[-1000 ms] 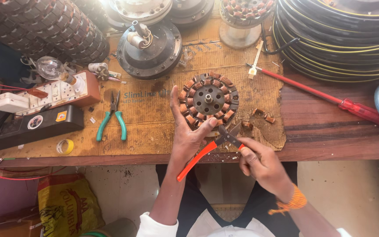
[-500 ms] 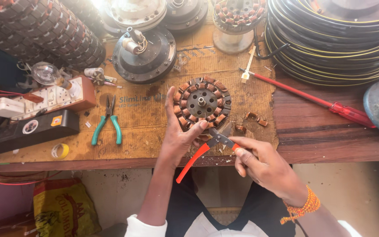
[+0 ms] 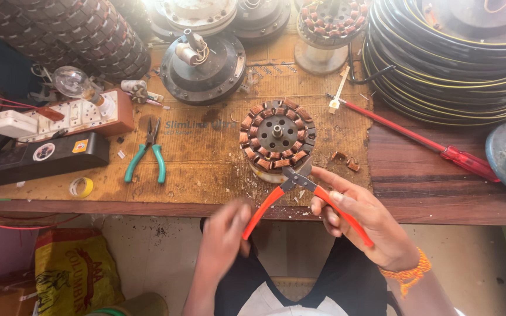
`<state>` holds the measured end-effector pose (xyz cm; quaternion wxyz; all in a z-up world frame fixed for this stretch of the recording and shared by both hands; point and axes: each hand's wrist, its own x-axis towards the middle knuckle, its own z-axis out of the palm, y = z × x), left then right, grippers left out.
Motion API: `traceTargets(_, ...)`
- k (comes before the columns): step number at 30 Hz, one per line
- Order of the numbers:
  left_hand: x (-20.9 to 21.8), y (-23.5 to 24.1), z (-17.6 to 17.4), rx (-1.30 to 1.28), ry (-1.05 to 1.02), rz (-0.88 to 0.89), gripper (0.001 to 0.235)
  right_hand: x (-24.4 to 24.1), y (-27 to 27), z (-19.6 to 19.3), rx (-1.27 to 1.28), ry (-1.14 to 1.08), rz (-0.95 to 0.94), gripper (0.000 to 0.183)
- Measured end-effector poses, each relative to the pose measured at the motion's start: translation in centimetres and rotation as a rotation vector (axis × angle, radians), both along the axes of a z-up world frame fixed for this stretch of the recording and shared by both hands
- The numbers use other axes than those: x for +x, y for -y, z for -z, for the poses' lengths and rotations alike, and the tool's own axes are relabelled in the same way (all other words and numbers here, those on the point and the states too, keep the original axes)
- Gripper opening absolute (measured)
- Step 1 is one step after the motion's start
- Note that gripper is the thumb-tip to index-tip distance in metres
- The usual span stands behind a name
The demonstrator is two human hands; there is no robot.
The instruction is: The person uses red-handled wire cutters to trim excess copper wire from a circular stator assembly on a workbench. They rotate the stator and repeatedly snip protruding coil ends, then switch to green-handled pliers to continue trimming and adjusting the copper windings.
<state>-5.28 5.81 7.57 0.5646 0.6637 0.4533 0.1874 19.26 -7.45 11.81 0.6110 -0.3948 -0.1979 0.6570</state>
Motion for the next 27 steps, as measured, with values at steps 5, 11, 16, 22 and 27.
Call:
traceTargets(5,-1.9,6.3,-1.2,-0.102,-0.114,0.247,0.035,-0.8,0.6,-0.2,0.054,0.178,-0.005,0.089)
traceTargets(11,1.0,9.6,-0.4,0.175,-0.174,0.385,0.017,-3.1,-0.1,0.7,-0.052,0.272,0.215,0.079)
traceTargets(16,0.7,9.2,-0.2,0.228,-0.277,0.417,0.026,-3.2,-0.2,0.7,-0.262,-0.079,-0.046,0.063)
traceTargets(22,0.0,8.9,-1.0,0.319,-0.433,0.410,0.011,-3.0,-0.9,0.7,-0.023,-0.332,-0.442,0.054)
traceTargets(27,-1.8,4.3,-4.1,0.329,-0.478,-0.147,0.030,-5.0,-0.6,2.1,-0.023,-0.417,-0.325,0.038)
